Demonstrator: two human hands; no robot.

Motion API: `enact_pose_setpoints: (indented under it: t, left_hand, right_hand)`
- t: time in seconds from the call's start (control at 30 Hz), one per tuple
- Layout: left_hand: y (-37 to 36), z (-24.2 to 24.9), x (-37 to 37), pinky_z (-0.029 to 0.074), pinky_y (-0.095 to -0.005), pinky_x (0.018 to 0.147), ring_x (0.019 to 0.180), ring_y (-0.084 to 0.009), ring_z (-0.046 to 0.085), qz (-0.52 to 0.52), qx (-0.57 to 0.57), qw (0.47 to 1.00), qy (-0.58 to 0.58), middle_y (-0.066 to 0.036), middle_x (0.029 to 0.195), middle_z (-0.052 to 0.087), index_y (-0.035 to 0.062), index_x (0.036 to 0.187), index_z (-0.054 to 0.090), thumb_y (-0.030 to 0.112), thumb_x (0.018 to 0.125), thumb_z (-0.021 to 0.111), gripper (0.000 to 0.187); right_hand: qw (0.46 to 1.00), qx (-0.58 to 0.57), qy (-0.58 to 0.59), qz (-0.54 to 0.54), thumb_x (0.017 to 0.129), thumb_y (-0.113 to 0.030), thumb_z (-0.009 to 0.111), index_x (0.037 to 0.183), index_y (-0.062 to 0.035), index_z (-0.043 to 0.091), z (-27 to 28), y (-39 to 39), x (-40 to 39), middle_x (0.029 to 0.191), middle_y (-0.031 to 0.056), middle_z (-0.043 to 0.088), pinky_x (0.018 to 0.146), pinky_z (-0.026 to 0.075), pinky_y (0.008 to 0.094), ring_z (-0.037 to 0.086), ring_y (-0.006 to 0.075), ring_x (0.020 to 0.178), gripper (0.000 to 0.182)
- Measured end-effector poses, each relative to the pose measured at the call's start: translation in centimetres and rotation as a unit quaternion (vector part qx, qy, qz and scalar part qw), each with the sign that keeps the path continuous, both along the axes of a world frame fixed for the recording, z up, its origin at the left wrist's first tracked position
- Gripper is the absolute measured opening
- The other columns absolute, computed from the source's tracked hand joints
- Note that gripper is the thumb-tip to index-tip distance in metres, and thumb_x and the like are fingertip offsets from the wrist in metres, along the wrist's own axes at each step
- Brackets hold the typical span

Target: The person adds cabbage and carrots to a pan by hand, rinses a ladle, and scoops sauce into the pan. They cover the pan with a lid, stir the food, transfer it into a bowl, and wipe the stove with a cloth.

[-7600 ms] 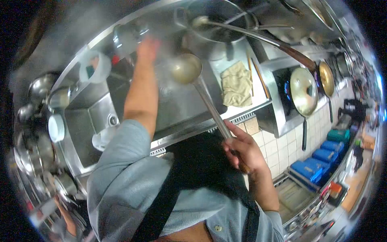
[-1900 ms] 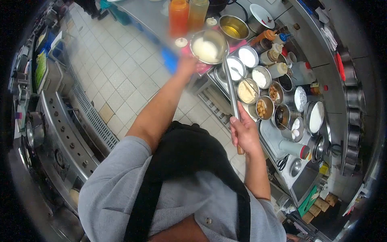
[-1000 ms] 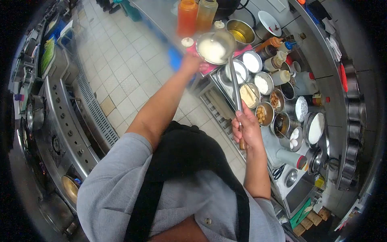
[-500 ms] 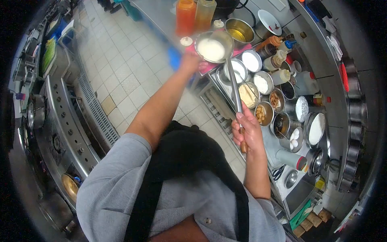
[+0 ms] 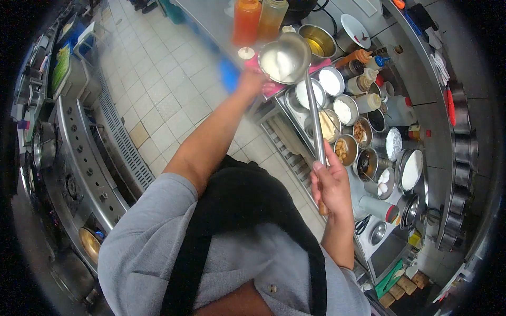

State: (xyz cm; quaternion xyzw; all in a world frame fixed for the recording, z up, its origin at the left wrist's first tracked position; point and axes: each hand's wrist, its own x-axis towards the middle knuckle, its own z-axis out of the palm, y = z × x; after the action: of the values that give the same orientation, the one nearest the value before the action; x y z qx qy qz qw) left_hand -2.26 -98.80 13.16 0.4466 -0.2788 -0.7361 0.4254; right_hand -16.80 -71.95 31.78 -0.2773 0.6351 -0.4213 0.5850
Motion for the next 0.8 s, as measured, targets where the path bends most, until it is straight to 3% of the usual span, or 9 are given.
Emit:
enact_pose_setpoints:
  t: [0.23,0.3,0.37,0.57,0.7,0.8]
  left_hand:
    - [-0.1,0.2,0.1,0.056,-0.0350,0.050,0.062,-0.0275,0.067,-0.008,0.006,1.000,-0.004,-0.016,0.081,0.061,0.0029,0.097,0.042,-0.004,0.085,0.059,0.022]
    - [0.0,0.3,0.2,0.056,-0.0351,0.050,0.062,-0.0275,0.067,-0.008,0.004,1.000,-0.009,-0.016,0.081,0.061,0.0029,0.097,0.042,-0.004,0.085,0.059,0.022]
    - [0.1,0.4,0.2,0.056,-0.0352,0.050,0.061,-0.0275,0.067,-0.009,0.002,1.000,-0.014,-0.016,0.080,0.061,0.0030,0.097,0.042,-0.004,0.085,0.059,0.022]
    - [0.0,0.2,0.1,0.056,-0.0354,0.050,0.062,-0.0277,0.067,-0.008,0.005,1.000,-0.004,-0.016,0.081,0.061,0.0028,0.097,0.042,-0.004,0.085,0.060,0.022]
    - [0.0,0.0,0.1,0.057,-0.0358,0.052,0.064,-0.0277,0.068,-0.007,0.004,1.000,-0.002,-0.016,0.082,0.062,0.0025,0.098,0.043,-0.002,0.086,0.060,0.021]
    - [0.1,-0.4,0.6,0.058,-0.0358,0.055,0.066,-0.0273,0.068,-0.016,-0.006,1.000,-0.002,-0.016,0.084,0.063,0.0018,0.101,0.045,0.000,0.086,0.061,0.022]
  right_hand:
    - [0.997,0.002,0.078,0.002,0.094,-0.009,0.051,0.149,-0.0132,0.025,-3.8,-1.8,0.6,0.065,0.0005,0.049,0.034,0.034,0.0218,0.039,0.0074,0.037,0.061]
    - [0.998,0.015,0.061,0.004,0.095,-0.010,0.050,0.150,-0.0156,0.025,-3.7,-2.0,0.8,0.065,0.0007,0.049,0.034,0.034,0.0224,0.040,0.0076,0.038,0.060]
    - [0.998,0.022,-0.056,-0.001,0.096,-0.013,0.048,0.148,-0.0173,0.028,-3.0,-2.1,1.0,0.066,0.0012,0.049,0.033,0.033,0.0225,0.039,0.0076,0.038,0.056]
    - [0.979,0.015,-0.196,-0.055,0.096,-0.016,0.050,0.144,-0.0173,0.033,-2.5,-1.7,0.3,0.065,0.0016,0.048,0.032,0.032,0.0217,0.037,0.0072,0.037,0.051]
    - [0.974,0.008,-0.217,-0.060,0.096,-0.017,0.051,0.145,-0.0162,0.032,-1.8,-1.3,-0.1,0.065,0.0018,0.048,0.031,0.032,0.0217,0.037,0.0070,0.037,0.052]
    - [0.986,-0.015,-0.161,-0.040,0.095,-0.016,0.051,0.146,-0.0136,0.031,-0.9,-1.0,0.0,0.066,0.0024,0.050,0.032,0.032,0.0216,0.038,0.0071,0.037,0.055]
